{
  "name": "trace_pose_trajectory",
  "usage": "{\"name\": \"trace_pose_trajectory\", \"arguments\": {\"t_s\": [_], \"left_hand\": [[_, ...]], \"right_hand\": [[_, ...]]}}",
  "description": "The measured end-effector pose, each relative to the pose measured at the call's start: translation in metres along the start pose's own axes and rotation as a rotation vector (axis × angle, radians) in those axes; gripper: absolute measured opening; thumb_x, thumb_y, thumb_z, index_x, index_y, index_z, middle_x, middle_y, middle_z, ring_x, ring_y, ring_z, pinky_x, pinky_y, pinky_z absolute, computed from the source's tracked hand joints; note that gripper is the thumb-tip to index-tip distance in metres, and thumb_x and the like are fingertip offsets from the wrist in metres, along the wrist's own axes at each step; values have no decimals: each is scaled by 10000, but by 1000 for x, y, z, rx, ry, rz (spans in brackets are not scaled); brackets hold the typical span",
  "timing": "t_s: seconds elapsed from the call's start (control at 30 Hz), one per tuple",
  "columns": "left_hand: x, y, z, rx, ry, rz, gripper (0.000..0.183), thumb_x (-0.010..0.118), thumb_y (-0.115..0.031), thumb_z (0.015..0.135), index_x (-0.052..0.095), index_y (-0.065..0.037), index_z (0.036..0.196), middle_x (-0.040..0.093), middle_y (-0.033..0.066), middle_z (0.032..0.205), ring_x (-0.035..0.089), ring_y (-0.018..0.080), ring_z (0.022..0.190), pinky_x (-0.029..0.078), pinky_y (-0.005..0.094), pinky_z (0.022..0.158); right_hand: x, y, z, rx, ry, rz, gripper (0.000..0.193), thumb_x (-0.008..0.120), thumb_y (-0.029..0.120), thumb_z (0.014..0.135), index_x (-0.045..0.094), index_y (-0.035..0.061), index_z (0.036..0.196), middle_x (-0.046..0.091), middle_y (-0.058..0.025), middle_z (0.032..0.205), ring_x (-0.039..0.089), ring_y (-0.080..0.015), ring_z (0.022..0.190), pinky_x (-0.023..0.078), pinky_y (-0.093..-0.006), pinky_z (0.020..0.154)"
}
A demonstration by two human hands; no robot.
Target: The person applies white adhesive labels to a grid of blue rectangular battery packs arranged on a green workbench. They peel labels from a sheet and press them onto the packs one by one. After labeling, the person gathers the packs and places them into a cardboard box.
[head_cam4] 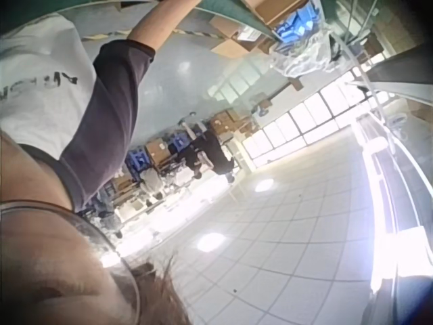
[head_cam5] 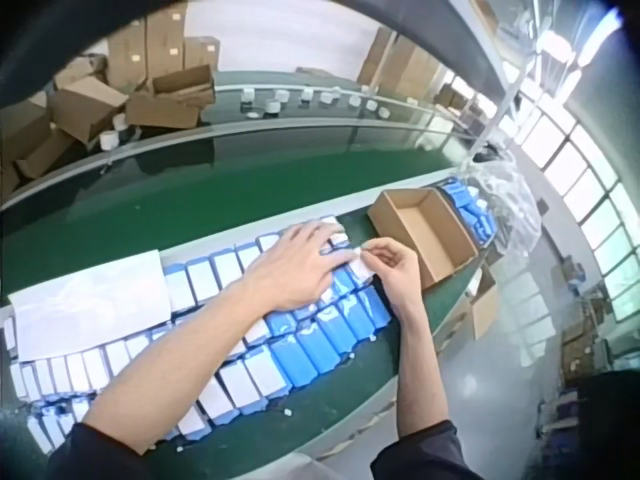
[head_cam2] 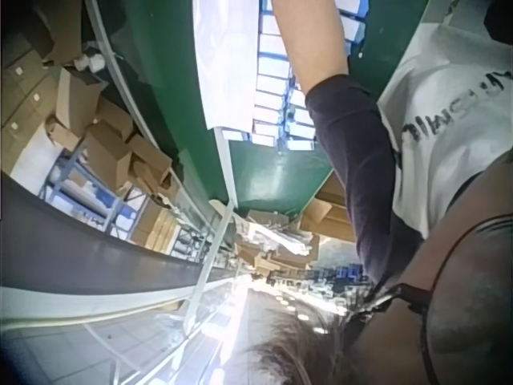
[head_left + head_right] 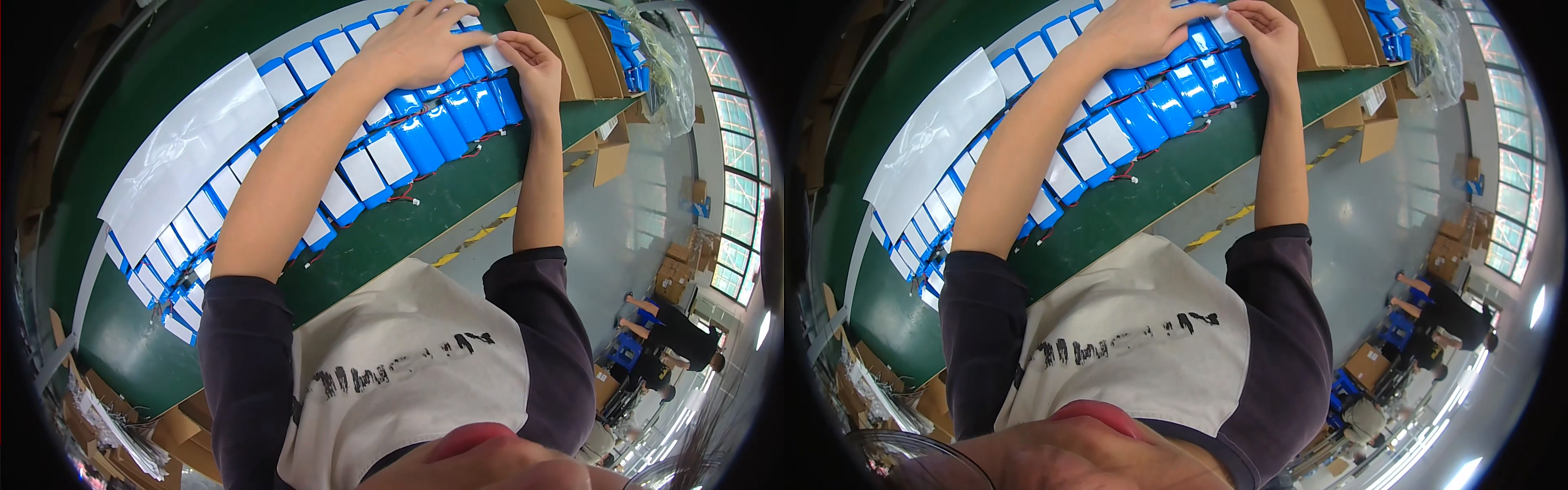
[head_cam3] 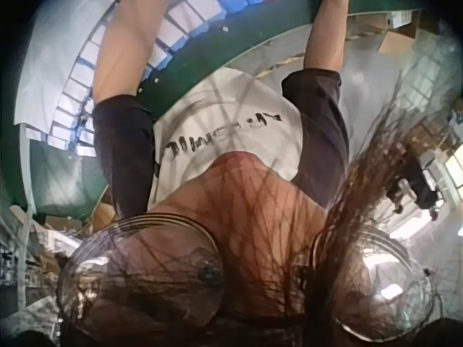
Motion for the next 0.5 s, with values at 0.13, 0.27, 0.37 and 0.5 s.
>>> {"name": "trace_pose_trajectory", "arguments": {"t_s": [0.13,0.27,0.37,0.5], "left_hand": [[0,-1,1,-4,84,23,365,624,-190,877,721,-170,1229,539,159,1402,473,355,1342,381,492,1137],[-1,-5,0,49,-21,35,289,691,-212,866,733,-146,1144,627,116,1255,538,311,1257,400,474,1108],[22,6,-6,20,15,261,380,588,-248,963,660,-241,1336,567,90,1452,466,291,1402,351,517,1168],[23,2,1,131,-134,153,273,628,-219,882,777,-148,1100,644,140,1327,565,322,1291,438,506,1089]], "right_hand": [[3,0,-2,-25,22,-89,203,732,27,930,736,-34,1124,756,-88,1067,711,-136,975,549,-249,903],[20,15,-15,-218,-57,-267,168,743,72,930,778,22,1087,766,-74,1084,717,-128,934,552,-247,888],[26,25,-13,-308,-70,-632,157,754,139,924,804,73,1057,776,-72,1112,723,-168,961,549,-283,914],[11,18,-14,-330,55,-796,243,692,271,977,807,95,1100,771,-56,1160,650,-272,1087,504,-375,1008]]}}
Point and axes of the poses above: each hand's wrist, its own z-axis towards the middle knuckle, its own x-axis out of the palm, y = z × x, the point moved 2 cm from there along z, towards the middle knuckle
